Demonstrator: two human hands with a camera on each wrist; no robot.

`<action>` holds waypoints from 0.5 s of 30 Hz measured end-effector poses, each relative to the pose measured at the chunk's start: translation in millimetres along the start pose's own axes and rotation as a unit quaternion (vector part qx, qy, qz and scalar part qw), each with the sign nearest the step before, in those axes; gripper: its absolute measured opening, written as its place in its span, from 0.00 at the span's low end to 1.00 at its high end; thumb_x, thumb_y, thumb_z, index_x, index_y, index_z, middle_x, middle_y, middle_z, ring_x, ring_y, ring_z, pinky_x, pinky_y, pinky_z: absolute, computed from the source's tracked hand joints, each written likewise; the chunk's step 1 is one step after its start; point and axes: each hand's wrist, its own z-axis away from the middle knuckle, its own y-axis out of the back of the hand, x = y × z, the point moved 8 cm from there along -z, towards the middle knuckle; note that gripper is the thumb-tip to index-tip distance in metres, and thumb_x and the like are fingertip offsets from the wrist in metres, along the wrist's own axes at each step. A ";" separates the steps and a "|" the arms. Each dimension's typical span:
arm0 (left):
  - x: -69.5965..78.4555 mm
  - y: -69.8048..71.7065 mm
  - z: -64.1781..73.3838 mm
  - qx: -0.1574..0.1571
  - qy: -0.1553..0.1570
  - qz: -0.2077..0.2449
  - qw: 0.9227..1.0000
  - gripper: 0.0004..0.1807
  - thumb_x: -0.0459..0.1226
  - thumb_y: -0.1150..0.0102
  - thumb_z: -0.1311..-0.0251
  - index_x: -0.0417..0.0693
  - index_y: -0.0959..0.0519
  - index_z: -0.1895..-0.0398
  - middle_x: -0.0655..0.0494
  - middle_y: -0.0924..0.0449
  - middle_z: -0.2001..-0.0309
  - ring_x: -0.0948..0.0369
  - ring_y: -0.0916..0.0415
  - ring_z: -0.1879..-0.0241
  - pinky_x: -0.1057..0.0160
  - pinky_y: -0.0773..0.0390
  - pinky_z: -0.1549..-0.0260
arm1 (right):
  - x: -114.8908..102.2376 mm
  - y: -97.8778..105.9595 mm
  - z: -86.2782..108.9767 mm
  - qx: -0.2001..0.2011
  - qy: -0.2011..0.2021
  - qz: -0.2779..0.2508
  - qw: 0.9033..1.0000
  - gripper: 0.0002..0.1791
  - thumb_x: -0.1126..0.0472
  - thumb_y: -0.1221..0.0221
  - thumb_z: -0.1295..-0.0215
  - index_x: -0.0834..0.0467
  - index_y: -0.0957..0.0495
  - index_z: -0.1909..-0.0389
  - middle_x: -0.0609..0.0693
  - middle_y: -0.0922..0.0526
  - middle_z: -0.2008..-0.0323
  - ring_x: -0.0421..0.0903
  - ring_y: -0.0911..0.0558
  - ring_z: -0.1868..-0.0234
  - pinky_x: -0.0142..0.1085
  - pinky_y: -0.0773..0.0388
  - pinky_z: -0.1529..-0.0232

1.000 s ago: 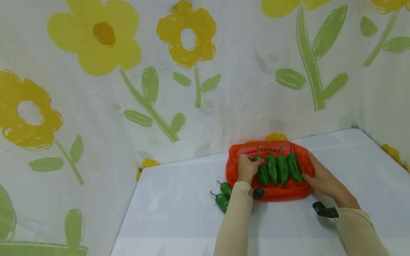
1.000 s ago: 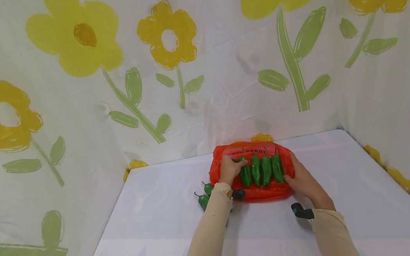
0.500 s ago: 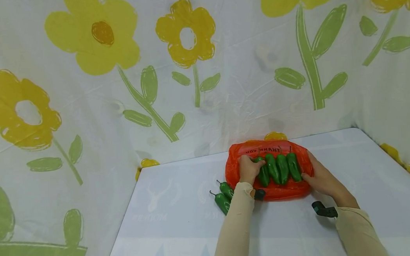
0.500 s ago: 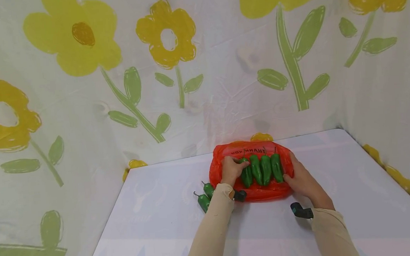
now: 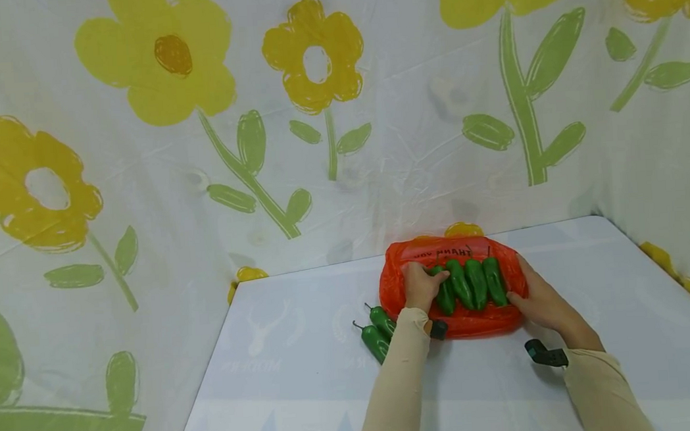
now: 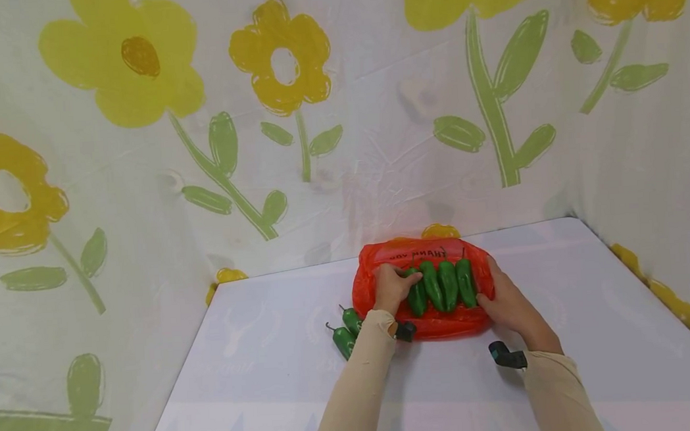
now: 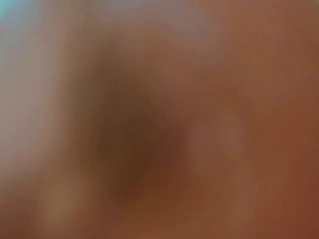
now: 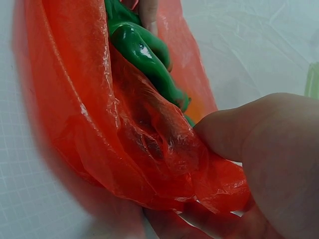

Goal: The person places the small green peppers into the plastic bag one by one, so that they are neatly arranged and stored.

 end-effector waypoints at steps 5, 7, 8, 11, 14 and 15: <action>-1.7 -1.2 -0.5 -0.002 0.002 -0.007 1.000 0.15 0.36 0.22 0.46 0.36 0.15 0.61 0.56 0.22 0.78 0.65 0.36 0.75 0.69 0.33 0.75 | 1.1 -0.3 -0.3 0.000 -0.001 0.000 1.000 0.54 0.69 0.44 0.29 0.62 0.74 0.18 0.74 0.56 0.20 0.78 0.49 0.23 0.75 0.43 0.31; -1.7 -1.4 -0.7 -0.002 0.001 -0.010 1.000 0.15 0.36 0.22 0.46 0.36 0.15 0.60 0.58 0.23 0.78 0.65 0.36 0.75 0.69 0.33 0.74 | 1.3 -0.4 -0.6 0.000 -0.001 0.001 1.000 0.54 0.69 0.44 0.29 0.62 0.74 0.18 0.74 0.56 0.20 0.78 0.49 0.23 0.75 0.44 0.31; -1.6 -1.6 -0.8 -0.004 0.001 -0.013 1.000 0.15 0.37 0.22 0.45 0.37 0.15 0.59 0.59 0.24 0.78 0.65 0.36 0.75 0.69 0.33 0.74 | 1.4 -0.5 -0.6 0.000 -0.001 0.001 1.000 0.54 0.69 0.44 0.29 0.62 0.74 0.18 0.74 0.56 0.20 0.78 0.48 0.23 0.75 0.43 0.31; -0.8 -1.7 -0.2 -0.008 -0.006 -0.019 1.000 0.16 0.37 0.22 0.45 0.37 0.15 0.58 0.58 0.24 0.78 0.64 0.37 0.75 0.68 0.35 0.75 | 1.4 -0.5 -0.7 0.000 -0.001 0.000 1.000 0.54 0.69 0.44 0.29 0.62 0.74 0.18 0.74 0.56 0.20 0.78 0.48 0.24 0.75 0.43 0.31; 0.6 -1.1 1.3 -0.013 -0.014 -0.020 1.000 0.18 0.37 0.22 0.45 0.37 0.15 0.55 0.54 0.20 0.75 0.64 0.36 0.74 0.69 0.34 0.75 | 1.3 -0.5 -0.3 0.000 0.000 0.000 1.000 0.54 0.68 0.44 0.29 0.62 0.74 0.18 0.74 0.56 0.20 0.78 0.48 0.24 0.75 0.43 0.32; 0.9 -1.0 1.6 -0.015 -0.015 -0.020 1.000 0.18 0.37 0.23 0.44 0.37 0.15 0.53 0.53 0.18 0.73 0.64 0.36 0.74 0.69 0.33 0.74 | 1.1 -0.5 -0.1 0.000 0.000 0.000 1.000 0.54 0.68 0.44 0.29 0.62 0.74 0.18 0.74 0.56 0.20 0.78 0.48 0.24 0.74 0.43 0.32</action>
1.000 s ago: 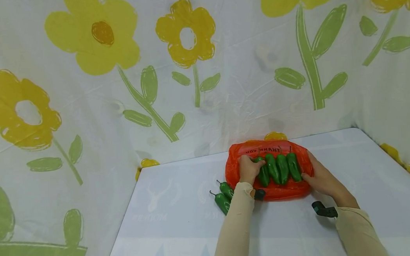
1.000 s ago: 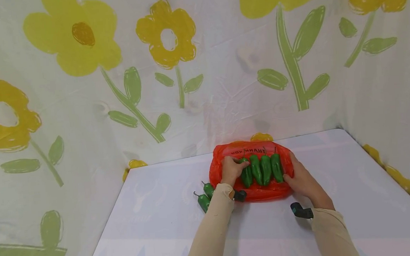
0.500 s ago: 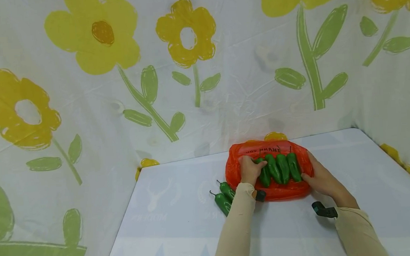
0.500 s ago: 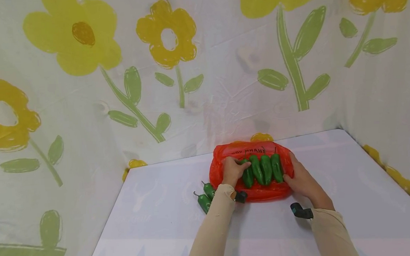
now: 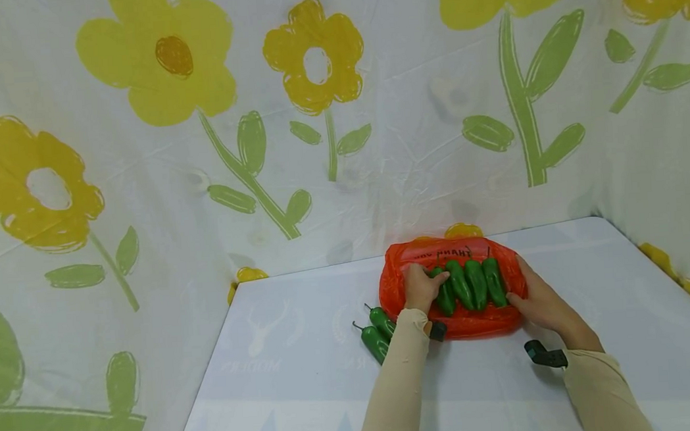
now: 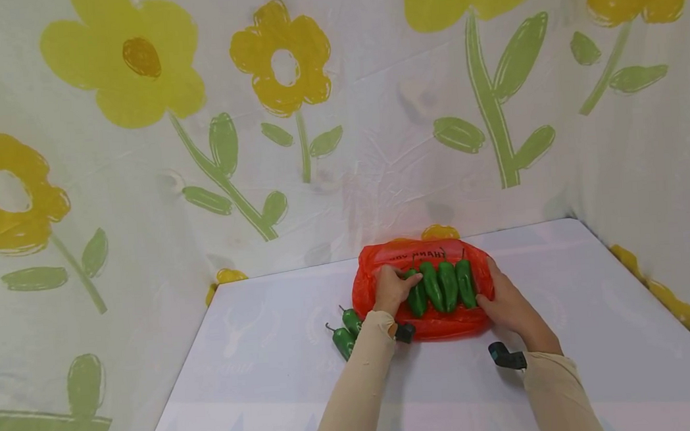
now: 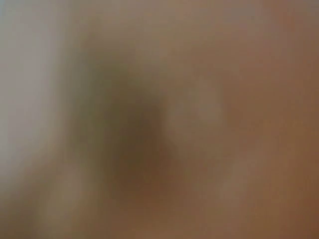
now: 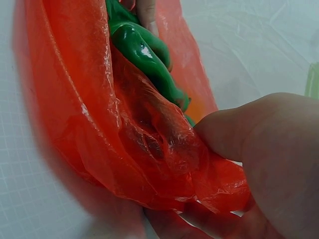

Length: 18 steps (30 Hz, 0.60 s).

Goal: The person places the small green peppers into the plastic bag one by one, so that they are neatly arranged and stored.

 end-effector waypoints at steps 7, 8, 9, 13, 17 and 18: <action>-0.1 -0.1 0.2 -0.014 0.007 0.000 1.000 0.19 0.38 0.24 0.42 0.37 0.16 0.51 0.52 0.16 0.69 0.65 0.35 0.72 0.70 0.31 0.72 | -2.2 -0.1 1.3 0.002 0.005 -0.003 1.000 0.53 0.69 0.44 0.29 0.61 0.73 0.18 0.74 0.55 0.20 0.78 0.48 0.23 0.75 0.43 0.31; -0.4 0.1 0.0 -0.014 0.009 0.001 1.000 0.18 0.38 0.24 0.42 0.37 0.16 0.53 0.53 0.18 0.71 0.64 0.35 0.73 0.70 0.32 0.73 | -2.3 -0.2 1.4 0.001 0.006 -0.005 1.000 0.53 0.69 0.45 0.29 0.61 0.73 0.18 0.74 0.55 0.20 0.78 0.48 0.23 0.75 0.43 0.31; -0.6 0.3 -0.1 -0.014 0.011 0.002 1.000 0.17 0.38 0.24 0.42 0.37 0.15 0.54 0.54 0.19 0.73 0.64 0.35 0.74 0.70 0.33 0.74 | -2.5 -0.4 1.5 0.001 0.007 -0.006 1.000 0.53 0.69 0.45 0.29 0.61 0.73 0.17 0.73 0.55 0.20 0.77 0.48 0.23 0.75 0.43 0.31; -1.0 0.9 -0.5 -0.013 0.012 0.002 1.000 0.16 0.38 0.24 0.42 0.38 0.15 0.56 0.56 0.21 0.75 0.65 0.35 0.74 0.71 0.32 0.74 | -1.9 -1.0 1.4 0.000 0.006 -0.009 1.000 0.53 0.70 0.45 0.29 0.61 0.73 0.17 0.73 0.56 0.19 0.77 0.48 0.23 0.74 0.43 0.31; -0.2 0.4 -1.0 -0.012 0.005 -0.002 1.000 0.16 0.38 0.24 0.42 0.39 0.15 0.55 0.54 0.19 0.73 0.65 0.34 0.73 0.71 0.31 0.73 | -0.5 -1.5 1.0 -0.001 0.001 -0.007 1.000 0.54 0.69 0.44 0.29 0.60 0.74 0.17 0.73 0.56 0.19 0.77 0.49 0.23 0.74 0.43 0.31; 0.2 0.5 -1.0 -0.012 0.003 -0.004 1.000 0.16 0.38 0.25 0.42 0.39 0.15 0.55 0.53 0.19 0.73 0.65 0.34 0.74 0.70 0.31 0.73 | -0.2 -1.5 0.9 -0.001 0.000 -0.006 1.000 0.54 0.69 0.44 0.29 0.61 0.74 0.17 0.73 0.57 0.19 0.77 0.49 0.23 0.74 0.43 0.31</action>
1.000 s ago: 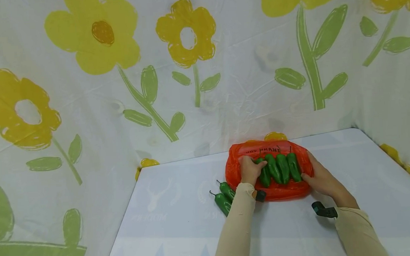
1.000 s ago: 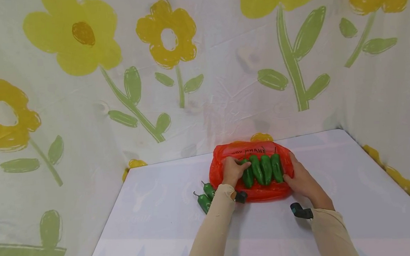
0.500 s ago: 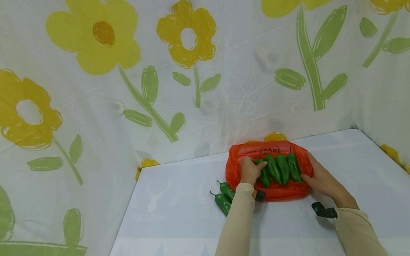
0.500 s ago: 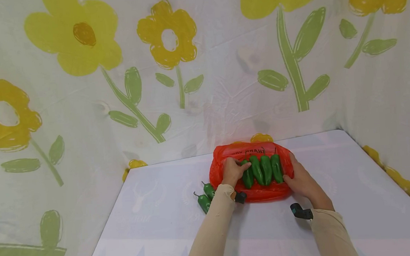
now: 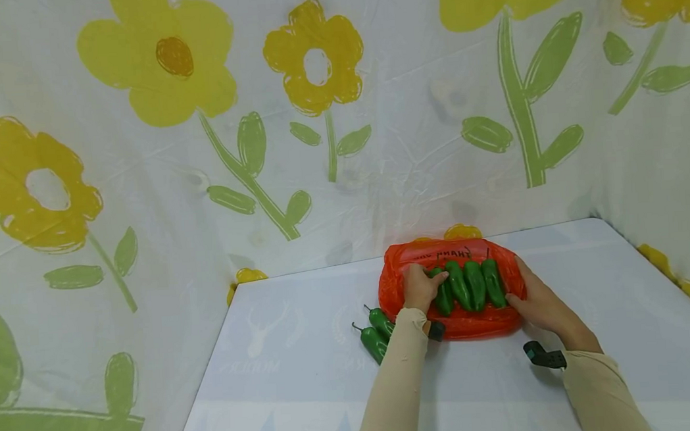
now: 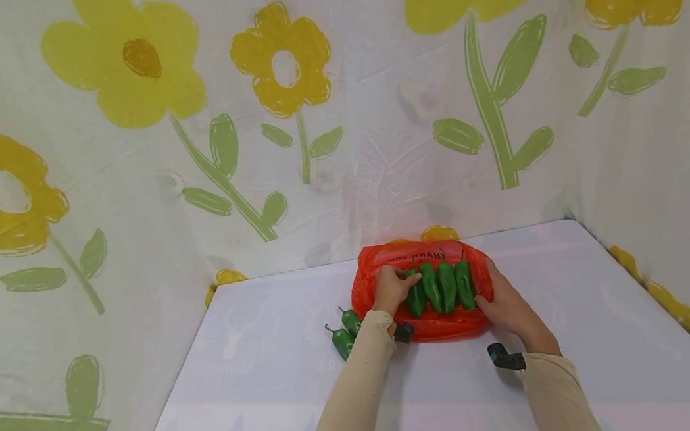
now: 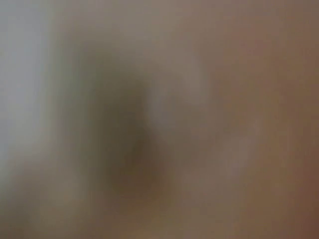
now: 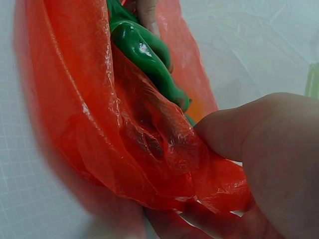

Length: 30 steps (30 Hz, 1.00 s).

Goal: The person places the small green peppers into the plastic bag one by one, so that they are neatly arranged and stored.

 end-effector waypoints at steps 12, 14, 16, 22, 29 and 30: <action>2.4 1.5 0.1 -0.004 -0.015 -0.043 0.999 0.14 0.42 0.26 0.39 0.39 0.14 0.63 0.62 0.40 0.86 0.65 0.39 0.82 0.70 0.39 0.82 | -1.3 -1.5 1.4 0.000 0.000 0.003 1.000 0.53 0.69 0.45 0.29 0.62 0.74 0.18 0.74 0.56 0.20 0.78 0.49 0.23 0.74 0.43 0.31; 6.1 2.2 0.4 -0.002 -0.023 -0.053 0.998 0.14 0.42 0.27 0.38 0.38 0.15 0.65 0.62 0.41 0.86 0.65 0.39 0.84 0.70 0.39 0.83 | 0.1 -1.5 1.0 0.000 -0.003 0.005 1.000 0.53 0.68 0.44 0.29 0.62 0.74 0.18 0.74 0.57 0.20 0.78 0.49 0.23 0.74 0.43 0.31; 11.3 4.2 2.1 0.001 -0.033 -0.059 0.998 0.13 0.42 0.29 0.36 0.38 0.15 0.66 0.62 0.39 0.86 0.66 0.38 0.84 0.71 0.38 0.84 | 1.1 -1.4 0.6 -0.001 -0.005 0.005 1.000 0.53 0.68 0.44 0.29 0.62 0.74 0.18 0.74 0.57 0.19 0.78 0.49 0.23 0.75 0.43 0.31; 33.9 14.4 7.1 0.020 -0.084 -0.064 0.994 0.13 0.41 0.32 0.33 0.42 0.17 0.72 0.59 0.33 0.82 0.66 0.37 0.81 0.72 0.38 0.82 | 0.8 -0.3 -0.3 -0.003 0.000 0.004 1.000 0.54 0.69 0.44 0.29 0.62 0.74 0.18 0.74 0.57 0.20 0.78 0.49 0.23 0.74 0.43 0.32; 52.7 23.1 13.0 0.009 -0.110 -0.067 0.992 0.13 0.44 0.33 0.32 0.43 0.13 0.63 0.54 0.19 0.70 0.65 0.29 0.70 0.70 0.25 0.70 | 1.5 1.2 -2.1 -0.003 -0.008 0.013 1.000 0.54 0.68 0.44 0.29 0.63 0.75 0.18 0.75 0.58 0.20 0.78 0.49 0.23 0.74 0.42 0.32; 53.7 24.9 14.6 0.007 -0.109 -0.062 0.992 0.14 0.45 0.33 0.32 0.42 0.12 0.58 0.52 0.16 0.65 0.64 0.25 0.67 0.69 0.22 0.65 | 1.4 0.9 -2.2 -0.004 -0.009 0.013 1.000 0.54 0.68 0.44 0.29 0.64 0.75 0.18 0.75 0.58 0.20 0.78 0.49 0.23 0.74 0.42 0.32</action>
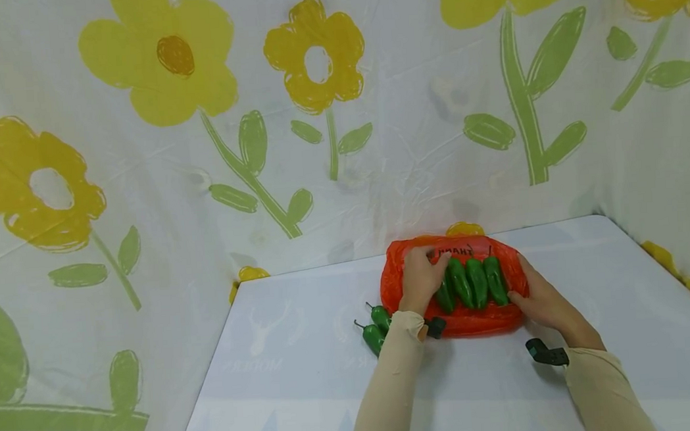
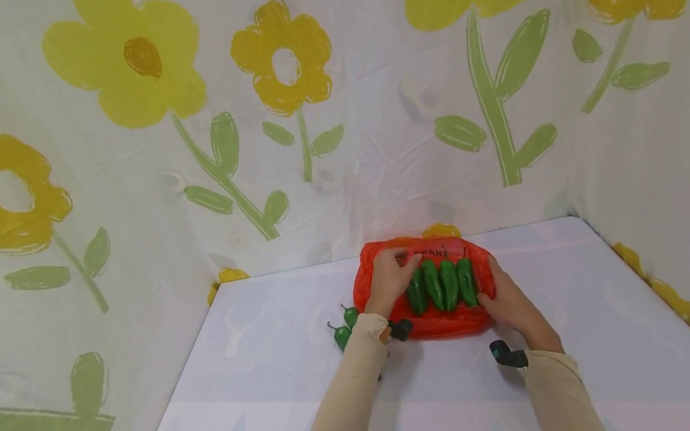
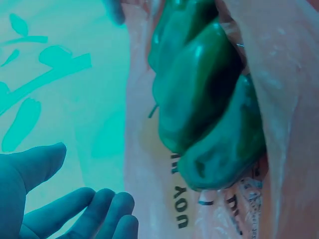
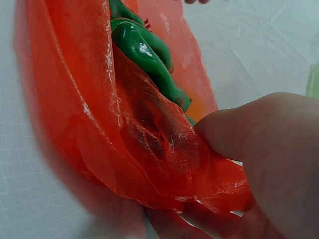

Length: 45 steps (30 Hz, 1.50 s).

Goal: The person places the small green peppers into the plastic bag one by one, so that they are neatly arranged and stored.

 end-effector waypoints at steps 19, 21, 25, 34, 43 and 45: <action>-3.5 63.0 39.3 0.028 -0.060 0.123 0.990 0.19 0.47 0.33 0.33 0.49 0.14 0.43 0.47 0.12 0.48 0.57 0.16 0.53 0.64 0.15 0.52 | -1.6 0.6 1.2 -0.002 -0.003 -0.002 1.000 0.54 0.67 0.43 0.29 0.63 0.74 0.18 0.74 0.58 0.20 0.78 0.49 0.23 0.73 0.41 0.32; -6.5 71.2 43.7 0.034 -0.056 0.134 0.989 0.20 0.48 0.32 0.34 0.48 0.14 0.43 0.47 0.12 0.49 0.55 0.15 0.53 0.64 0.14 0.52 | -1.4 0.4 1.4 -0.003 -0.006 -0.002 1.000 0.54 0.67 0.44 0.29 0.63 0.75 0.18 0.74 0.58 0.20 0.78 0.49 0.23 0.74 0.41 0.32; -18.2 84.1 50.8 0.050 -0.036 0.140 0.988 0.21 0.47 0.31 0.34 0.45 0.14 0.44 0.48 0.11 0.52 0.56 0.15 0.54 0.62 0.14 0.52 | -0.9 -0.2 1.8 -0.005 -0.010 -0.001 1.000 0.54 0.67 0.44 0.28 0.63 0.75 0.18 0.74 0.58 0.20 0.78 0.50 0.23 0.74 0.42 0.32; -41.4 106.1 63.1 0.072 0.009 0.167 0.983 0.23 0.47 0.31 0.35 0.42 0.15 0.43 0.47 0.12 0.54 0.54 0.16 0.55 0.55 0.14 0.49 | -1.2 0.4 2.0 -0.003 -0.005 -0.001 1.000 0.54 0.67 0.44 0.28 0.63 0.74 0.18 0.75 0.57 0.20 0.78 0.49 0.24 0.74 0.42 0.32; -64.0 116.4 74.4 0.091 0.027 0.171 0.981 0.21 0.47 0.31 0.35 0.43 0.14 0.46 0.46 0.12 0.55 0.56 0.16 0.57 0.62 0.14 0.54 | 1.8 -0.1 1.3 -0.005 -0.014 0.005 1.000 0.54 0.66 0.44 0.28 0.63 0.75 0.19 0.75 0.57 0.20 0.78 0.49 0.24 0.74 0.41 0.32; -68.6 118.9 77.4 0.098 0.035 0.165 0.981 0.20 0.46 0.31 0.35 0.43 0.14 0.47 0.46 0.11 0.56 0.56 0.16 0.58 0.63 0.15 0.55 | 0.8 0.1 1.3 -0.005 -0.012 0.004 1.000 0.54 0.66 0.44 0.28 0.63 0.75 0.18 0.75 0.56 0.20 0.78 0.48 0.24 0.74 0.41 0.32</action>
